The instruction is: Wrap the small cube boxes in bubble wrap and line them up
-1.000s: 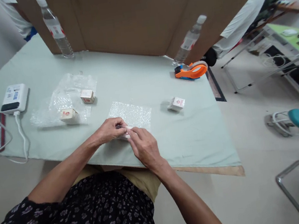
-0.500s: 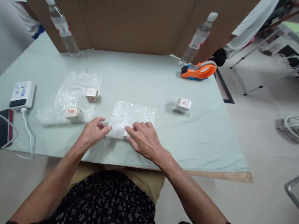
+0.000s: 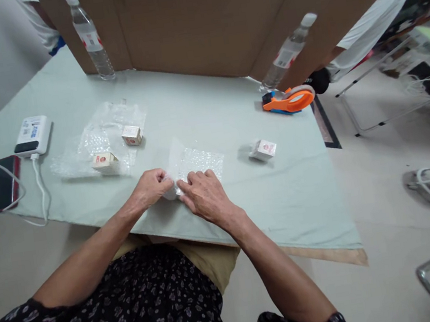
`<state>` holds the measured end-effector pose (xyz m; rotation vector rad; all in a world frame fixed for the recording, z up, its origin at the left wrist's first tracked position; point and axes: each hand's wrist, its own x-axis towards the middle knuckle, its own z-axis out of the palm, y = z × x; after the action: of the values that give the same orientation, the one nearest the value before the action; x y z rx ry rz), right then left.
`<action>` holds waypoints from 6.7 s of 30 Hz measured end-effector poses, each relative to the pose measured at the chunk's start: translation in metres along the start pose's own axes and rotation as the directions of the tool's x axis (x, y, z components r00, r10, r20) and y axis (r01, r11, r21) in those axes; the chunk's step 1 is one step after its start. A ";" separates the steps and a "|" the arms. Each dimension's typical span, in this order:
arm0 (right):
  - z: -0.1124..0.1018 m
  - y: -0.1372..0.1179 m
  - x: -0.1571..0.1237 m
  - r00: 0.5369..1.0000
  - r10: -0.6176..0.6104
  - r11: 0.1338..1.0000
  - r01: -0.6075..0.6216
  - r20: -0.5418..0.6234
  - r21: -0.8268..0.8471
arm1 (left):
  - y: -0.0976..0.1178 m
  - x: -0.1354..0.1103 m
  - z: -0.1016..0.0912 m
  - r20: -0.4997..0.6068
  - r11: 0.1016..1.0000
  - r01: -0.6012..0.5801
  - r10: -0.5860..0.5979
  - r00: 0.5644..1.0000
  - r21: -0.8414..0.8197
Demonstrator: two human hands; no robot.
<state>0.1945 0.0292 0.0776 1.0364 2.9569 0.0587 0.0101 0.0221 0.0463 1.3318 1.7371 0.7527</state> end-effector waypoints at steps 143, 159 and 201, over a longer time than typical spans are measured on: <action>0.043 -0.007 0.015 0.706 0.700 0.031 0.120 -0.107 0.992 | -0.014 -0.025 0.049 -0.195 0.886 -0.421 0.456 0.868 0.197; 0.080 -0.045 -0.019 0.660 0.641 0.395 0.155 -0.392 0.906 | -0.027 -0.016 0.038 -0.102 0.852 -0.520 0.523 0.846 0.054; 0.067 -0.017 -0.008 0.866 0.499 0.005 -0.028 0.022 1.000 | -0.014 -0.012 0.009 0.039 0.979 -0.148 0.155 0.987 -0.142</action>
<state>0.1911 0.0128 0.0103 1.7437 2.5599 -2.4360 0.0124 0.0071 0.0325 1.3860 1.5282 0.9017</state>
